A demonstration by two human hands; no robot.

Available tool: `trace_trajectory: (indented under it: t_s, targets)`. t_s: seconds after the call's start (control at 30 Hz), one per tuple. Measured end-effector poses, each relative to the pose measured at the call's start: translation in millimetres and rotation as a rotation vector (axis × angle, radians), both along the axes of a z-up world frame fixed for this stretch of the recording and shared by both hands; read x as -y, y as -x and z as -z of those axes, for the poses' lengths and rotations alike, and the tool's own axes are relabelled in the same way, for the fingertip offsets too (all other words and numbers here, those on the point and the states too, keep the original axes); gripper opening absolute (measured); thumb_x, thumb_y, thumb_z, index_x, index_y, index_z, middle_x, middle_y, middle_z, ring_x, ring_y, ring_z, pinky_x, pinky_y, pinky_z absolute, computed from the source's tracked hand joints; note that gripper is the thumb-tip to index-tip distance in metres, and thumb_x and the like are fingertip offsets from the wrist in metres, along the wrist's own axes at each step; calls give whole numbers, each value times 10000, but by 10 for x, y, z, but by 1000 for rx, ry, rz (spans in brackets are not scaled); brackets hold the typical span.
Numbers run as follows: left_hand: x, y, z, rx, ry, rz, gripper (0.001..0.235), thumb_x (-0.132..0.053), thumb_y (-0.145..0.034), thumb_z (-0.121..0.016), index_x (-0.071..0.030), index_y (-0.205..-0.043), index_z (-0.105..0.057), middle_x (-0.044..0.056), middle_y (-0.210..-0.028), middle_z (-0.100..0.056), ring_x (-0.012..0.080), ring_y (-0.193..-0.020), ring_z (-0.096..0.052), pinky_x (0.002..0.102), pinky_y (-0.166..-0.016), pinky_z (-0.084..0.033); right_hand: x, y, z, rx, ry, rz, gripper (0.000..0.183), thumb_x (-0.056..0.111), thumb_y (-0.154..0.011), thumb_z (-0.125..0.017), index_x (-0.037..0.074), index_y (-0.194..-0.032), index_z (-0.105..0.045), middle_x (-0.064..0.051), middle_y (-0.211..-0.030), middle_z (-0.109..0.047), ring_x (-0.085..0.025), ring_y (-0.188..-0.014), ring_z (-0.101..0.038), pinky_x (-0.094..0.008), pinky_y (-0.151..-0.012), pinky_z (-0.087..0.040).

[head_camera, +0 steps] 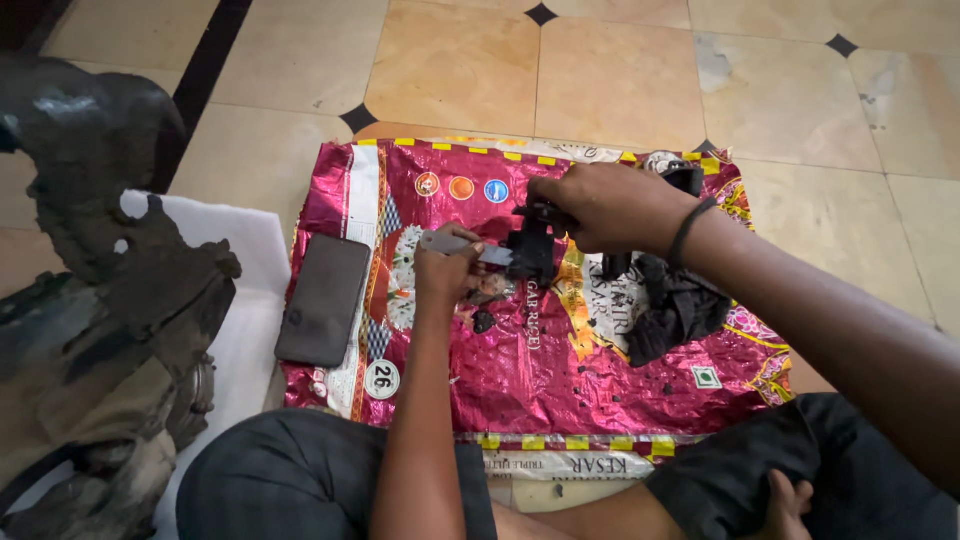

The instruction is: The person sits on the floor and cleans a black mechanical part using a white plastic scraper and a dark cloth. They repeatedly scrape the surface to remove residue and wipe the part with the cloth, occasionally turning the object to access different areas.

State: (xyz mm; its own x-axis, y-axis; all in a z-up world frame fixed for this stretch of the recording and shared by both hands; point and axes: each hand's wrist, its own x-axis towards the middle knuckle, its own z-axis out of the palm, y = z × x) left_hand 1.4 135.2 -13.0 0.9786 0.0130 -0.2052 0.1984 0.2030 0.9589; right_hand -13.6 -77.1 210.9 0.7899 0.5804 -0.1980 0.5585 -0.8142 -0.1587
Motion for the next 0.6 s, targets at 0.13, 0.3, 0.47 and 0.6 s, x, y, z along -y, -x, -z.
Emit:
trace_trajectory:
  t_s: [0.13,0.3,0.47,0.6]
  targets:
    - [59,47,-187,-231,-52,-107,94,42,-834,-724,-33,-873,-683,97,-695,-703,163,-484,-640,307,-392,-472,-60,22,21,56,-81,-31,297,142,-828,-680,70,-1103,-593,-199,-844,-683,-428,-851,-673,-553,-715,-524]
    - [131,82,-293,-186,25,-154,62,70,-817,-698,19,-851,-689,128,-705,-715,183,-488,-663,309,-405,-489,-42,50,47,23,-25,3,308,142,-823,-676,59,-1107,-592,-201,-840,-690,-414,-859,-675,-551,-730,-521]
    - [253,86,-218,-151,82,-152,60,63,-799,-683,23,-844,-680,138,-674,-694,192,-464,-646,315,-386,-477,61,101,-10,37,-32,54,245,174,-876,-654,86,-1102,-624,-190,-843,-695,-418,-826,-672,-560,-723,-517]
    - [314,62,-222,-212,30,-151,39,49,-792,-658,37,-825,-676,144,-635,-678,200,-430,-636,334,-336,-416,125,118,3,69,-125,-38,250,175,-849,-646,77,-1077,-618,-188,-834,-695,-411,-817,-681,-551,-715,-532]
